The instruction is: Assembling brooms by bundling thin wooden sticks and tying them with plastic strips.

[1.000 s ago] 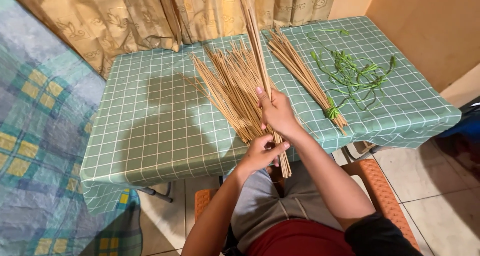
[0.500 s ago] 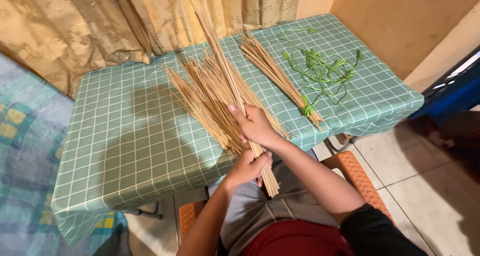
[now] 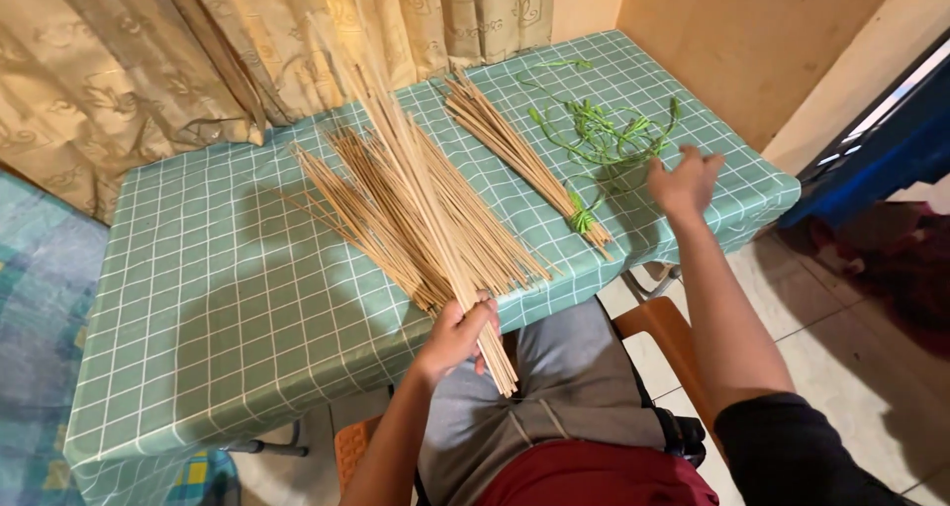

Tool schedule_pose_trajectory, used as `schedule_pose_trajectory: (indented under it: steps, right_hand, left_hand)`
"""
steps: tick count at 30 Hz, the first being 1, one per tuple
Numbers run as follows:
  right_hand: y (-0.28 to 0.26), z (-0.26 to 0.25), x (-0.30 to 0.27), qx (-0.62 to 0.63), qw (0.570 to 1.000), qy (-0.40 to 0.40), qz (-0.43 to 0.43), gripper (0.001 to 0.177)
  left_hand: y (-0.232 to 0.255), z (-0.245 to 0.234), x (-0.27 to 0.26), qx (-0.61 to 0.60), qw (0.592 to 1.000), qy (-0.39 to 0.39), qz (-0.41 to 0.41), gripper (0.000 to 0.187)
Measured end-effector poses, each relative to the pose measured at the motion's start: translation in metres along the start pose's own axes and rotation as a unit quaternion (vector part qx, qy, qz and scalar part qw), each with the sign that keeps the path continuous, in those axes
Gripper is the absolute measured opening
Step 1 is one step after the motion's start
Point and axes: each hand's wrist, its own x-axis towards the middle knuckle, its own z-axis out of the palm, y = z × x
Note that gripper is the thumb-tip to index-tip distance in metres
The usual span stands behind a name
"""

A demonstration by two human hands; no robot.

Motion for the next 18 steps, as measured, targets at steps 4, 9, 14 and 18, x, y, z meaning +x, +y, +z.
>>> schedule_pose_trajectory:
  steps: [4,9,14,18]
  right_hand:
    - [0.046,0.021,0.027,-0.079,0.991,-0.102,0.037,0.045]
    - [0.043,0.038,0.047,-0.063,0.997,-0.004,-0.048,0.018]
    - [-0.063,-0.018,0.002,0.163,0.950,0.065,-0.260,0.011]
    - [-0.131,-0.040,-0.062,0.170,0.884,0.084,-0.427,0.012]
  left_hand:
    - [0.007,0.002,-0.004,0.008,1.000,0.003,-0.009,0.037]
    - [-0.019,-0.015,0.004,0.006,1.000,0.026,-0.012,0.037]
    - [0.016,0.003,-0.006,-0.010,0.999,0.037,0.021,0.034]
    - [0.027,0.003,-0.008,-0.043,0.996,0.053,0.049,0.032]
